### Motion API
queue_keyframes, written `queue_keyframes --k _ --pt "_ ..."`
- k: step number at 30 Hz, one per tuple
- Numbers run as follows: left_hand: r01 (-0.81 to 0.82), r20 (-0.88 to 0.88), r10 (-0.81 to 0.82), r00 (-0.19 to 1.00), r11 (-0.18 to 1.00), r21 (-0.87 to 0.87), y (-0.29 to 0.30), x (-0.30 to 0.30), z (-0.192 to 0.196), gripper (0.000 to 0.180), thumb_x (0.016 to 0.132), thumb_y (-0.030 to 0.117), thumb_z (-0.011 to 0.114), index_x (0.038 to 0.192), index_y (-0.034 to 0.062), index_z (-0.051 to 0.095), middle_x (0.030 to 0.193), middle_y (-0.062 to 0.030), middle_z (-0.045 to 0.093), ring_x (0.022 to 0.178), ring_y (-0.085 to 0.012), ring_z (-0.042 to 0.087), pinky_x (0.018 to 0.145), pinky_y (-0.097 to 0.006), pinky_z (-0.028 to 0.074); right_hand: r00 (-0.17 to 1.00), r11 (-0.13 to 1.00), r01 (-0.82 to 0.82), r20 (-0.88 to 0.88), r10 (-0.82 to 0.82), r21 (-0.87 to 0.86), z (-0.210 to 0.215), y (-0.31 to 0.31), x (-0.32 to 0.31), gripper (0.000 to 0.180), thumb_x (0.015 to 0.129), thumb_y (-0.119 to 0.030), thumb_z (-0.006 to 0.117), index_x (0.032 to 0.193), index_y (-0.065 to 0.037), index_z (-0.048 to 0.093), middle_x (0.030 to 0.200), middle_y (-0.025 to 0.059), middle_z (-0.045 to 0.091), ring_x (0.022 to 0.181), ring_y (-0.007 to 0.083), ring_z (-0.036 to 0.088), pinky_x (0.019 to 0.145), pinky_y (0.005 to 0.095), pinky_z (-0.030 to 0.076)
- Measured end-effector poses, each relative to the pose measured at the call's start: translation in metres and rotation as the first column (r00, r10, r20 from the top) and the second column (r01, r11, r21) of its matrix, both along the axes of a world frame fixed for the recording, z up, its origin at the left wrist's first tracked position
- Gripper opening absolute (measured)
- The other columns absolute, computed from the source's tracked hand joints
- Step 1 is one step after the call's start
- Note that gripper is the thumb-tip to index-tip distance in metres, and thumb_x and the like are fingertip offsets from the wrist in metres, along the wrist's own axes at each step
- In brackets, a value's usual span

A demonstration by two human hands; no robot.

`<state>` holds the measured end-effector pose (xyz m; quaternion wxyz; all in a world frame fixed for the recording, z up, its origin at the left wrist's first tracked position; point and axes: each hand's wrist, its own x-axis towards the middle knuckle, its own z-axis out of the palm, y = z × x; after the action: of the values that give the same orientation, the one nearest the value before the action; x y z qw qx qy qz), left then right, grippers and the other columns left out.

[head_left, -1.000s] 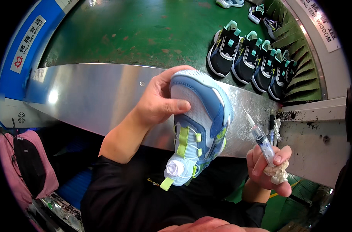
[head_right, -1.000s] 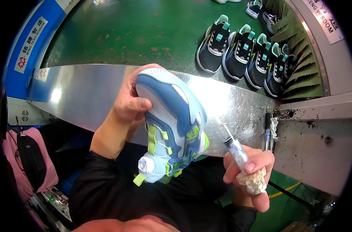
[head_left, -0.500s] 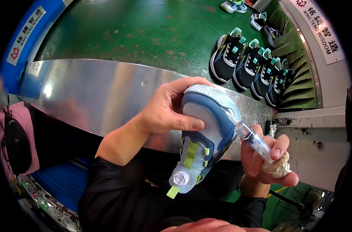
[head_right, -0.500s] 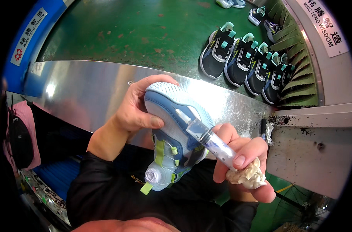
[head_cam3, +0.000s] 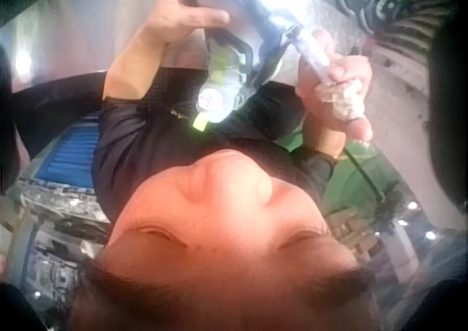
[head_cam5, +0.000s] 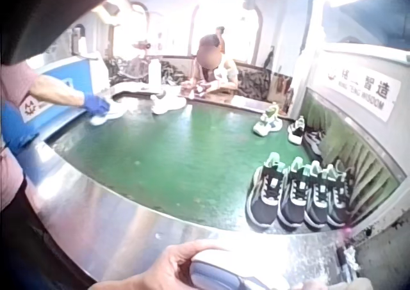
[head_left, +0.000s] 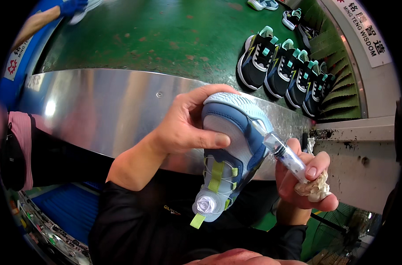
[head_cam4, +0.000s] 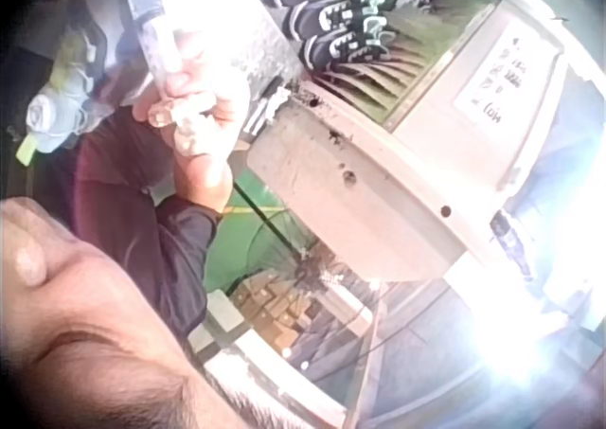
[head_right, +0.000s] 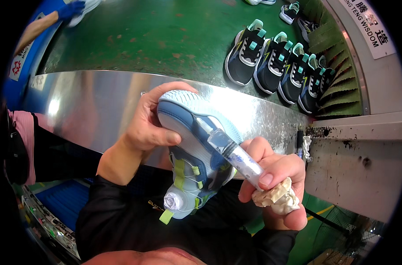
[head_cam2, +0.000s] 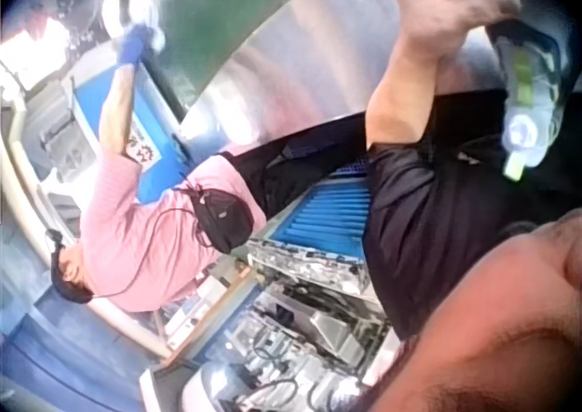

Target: The person uses a syringe to apply glue along the sole edges of several sneakers. They pick up each shoe, inject glue into the seam between the upper and sole, rotate the shoe to cover different sides, and place it back on the table.

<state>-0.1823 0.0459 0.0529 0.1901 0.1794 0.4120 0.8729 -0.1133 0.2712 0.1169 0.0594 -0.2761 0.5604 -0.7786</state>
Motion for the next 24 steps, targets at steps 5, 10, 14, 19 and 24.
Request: queue_keyframes --k 5,10,14,19,24 --pt "-0.022 0.040 0.022 0.999 1.000 0.013 0.000 0.001 -0.001 0.077 0.056 0.011 0.086 0.123 -0.0029 0.050 0.108 -0.0091 0.062 0.101 -0.0171 0.060 0.091 -0.030 0.047 1.000 1.000 0.024 0.014 -0.023 -0.017 -0.002 0.002 0.001 0.054 0.081 -0.065 0.056 0.101 -0.016 0.051 0.061 0.0026 0.058 0.079 0.0192 0.037 0.085 0.0345 0.031" --pt "-0.042 0.000 0.042 0.999 0.999 0.017 -0.002 -0.001 -0.004 0.078 0.058 0.012 0.085 0.125 -0.0030 0.047 0.111 -0.0107 0.061 0.103 -0.0194 0.060 0.092 -0.032 0.047 0.998 0.998 0.060 0.032 -0.059 -0.035 -0.005 0.001 0.003 0.055 0.079 -0.067 0.058 0.100 -0.016 0.051 0.062 0.0012 0.056 0.078 0.0186 0.036 0.081 0.0332 0.030" --pt "-0.057 0.005 0.057 0.998 0.998 0.008 -0.002 -0.001 -0.006 0.079 0.059 0.012 0.085 0.126 -0.0029 0.046 0.111 -0.0116 0.061 0.103 -0.0206 0.060 0.092 -0.032 0.047 0.996 0.996 0.090 0.028 -0.089 -0.016 -0.007 0.002 0.005 0.055 0.079 -0.067 0.057 0.100 -0.016 0.050 0.063 0.0014 0.056 0.077 0.0183 0.036 0.077 0.0321 0.030" --pt "-0.103 0.002 0.103 0.995 0.994 -0.037 -0.003 -0.003 -0.008 0.081 0.060 0.017 0.085 0.127 -0.0032 0.045 0.110 -0.0124 0.061 0.103 -0.0214 0.061 0.091 -0.033 0.049 0.999 0.999 0.046 -0.026 -0.045 0.017 -0.012 0.008 0.002 0.056 0.079 -0.067 0.057 0.102 -0.016 0.050 0.059 0.0017 0.058 0.078 0.0173 0.036 0.071 0.0278 0.029" --pt "-0.019 -0.034 0.022 0.999 0.996 0.084 -0.005 -0.008 -0.017 0.071 0.065 0.001 0.079 0.128 -0.0031 0.046 0.114 -0.0114 0.061 0.106 -0.0186 0.059 0.095 -0.033 0.046 0.998 0.998 0.058 -0.032 -0.058 0.009 -0.017 0.012 0.006 0.057 0.079 -0.067 0.057 0.102 -0.016 0.051 0.058 0.0018 0.059 0.077 0.0168 0.037 0.070 0.0262 0.029"
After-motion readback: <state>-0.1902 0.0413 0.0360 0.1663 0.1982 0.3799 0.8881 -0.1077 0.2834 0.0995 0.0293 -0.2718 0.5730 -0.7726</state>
